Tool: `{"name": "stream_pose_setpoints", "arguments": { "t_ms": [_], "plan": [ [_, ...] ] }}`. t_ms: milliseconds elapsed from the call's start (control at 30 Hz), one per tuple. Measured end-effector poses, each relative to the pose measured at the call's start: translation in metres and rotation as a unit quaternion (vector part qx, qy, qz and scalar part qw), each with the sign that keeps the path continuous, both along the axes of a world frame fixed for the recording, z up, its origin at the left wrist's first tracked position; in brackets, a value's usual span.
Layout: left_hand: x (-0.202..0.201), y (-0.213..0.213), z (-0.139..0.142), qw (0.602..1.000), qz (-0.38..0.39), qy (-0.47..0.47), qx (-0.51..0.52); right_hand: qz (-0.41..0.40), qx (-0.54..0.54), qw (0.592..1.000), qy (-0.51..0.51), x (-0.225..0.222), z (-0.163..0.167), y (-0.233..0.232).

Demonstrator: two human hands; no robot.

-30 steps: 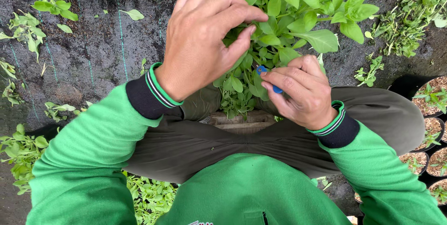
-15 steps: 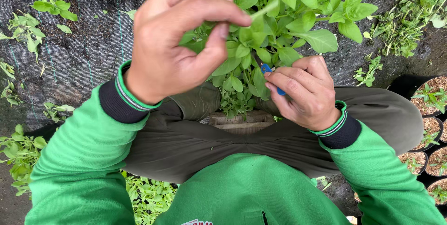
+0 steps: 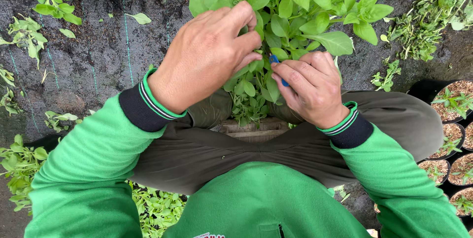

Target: The person sits cross-legged on the ground and uses a small blue knife to trim leaves and stems from a potted plant. The cuttings are placed on a small wooden board between their legs. The person continues trimming the plant throughout the clip.

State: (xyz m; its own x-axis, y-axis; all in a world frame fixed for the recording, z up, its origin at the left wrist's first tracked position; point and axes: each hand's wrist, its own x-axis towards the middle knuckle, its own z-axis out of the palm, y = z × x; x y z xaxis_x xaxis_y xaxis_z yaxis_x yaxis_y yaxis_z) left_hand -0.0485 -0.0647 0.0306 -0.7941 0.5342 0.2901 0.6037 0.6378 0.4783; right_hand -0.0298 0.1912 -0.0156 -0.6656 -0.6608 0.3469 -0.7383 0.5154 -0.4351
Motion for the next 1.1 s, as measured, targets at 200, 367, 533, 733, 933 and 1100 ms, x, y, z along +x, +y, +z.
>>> {"name": "stream_pose_setpoints", "arguments": {
  "t_ms": [200,367,533,733,933,1100],
  "plan": [
    [0.004,-0.014,0.022,0.999,0.034,0.017,0.006,-0.009,-0.048,0.999,-0.022,0.004,0.012,0.011],
    [0.03,-0.026,0.053,0.975,-0.121,-0.143,0.12,-0.046,-0.05,0.997,-0.034,0.0,0.032,0.017],
    [0.058,-0.016,0.032,0.968,-0.133,-0.133,0.166,-0.041,0.02,0.997,-0.054,-0.012,0.041,0.005],
    [0.071,-0.014,-0.021,0.993,0.07,-0.084,-0.04,0.009,0.086,0.993,-0.075,-0.021,0.024,-0.027],
    [0.071,-0.026,-0.048,0.981,0.147,-0.009,-0.122,0.011,0.167,0.986,-0.026,-0.028,0.019,-0.049],
    [0.068,-0.035,-0.052,0.978,0.151,-0.023,-0.142,0.0,0.177,0.984,-0.017,-0.031,0.019,-0.06]
  ]
}}
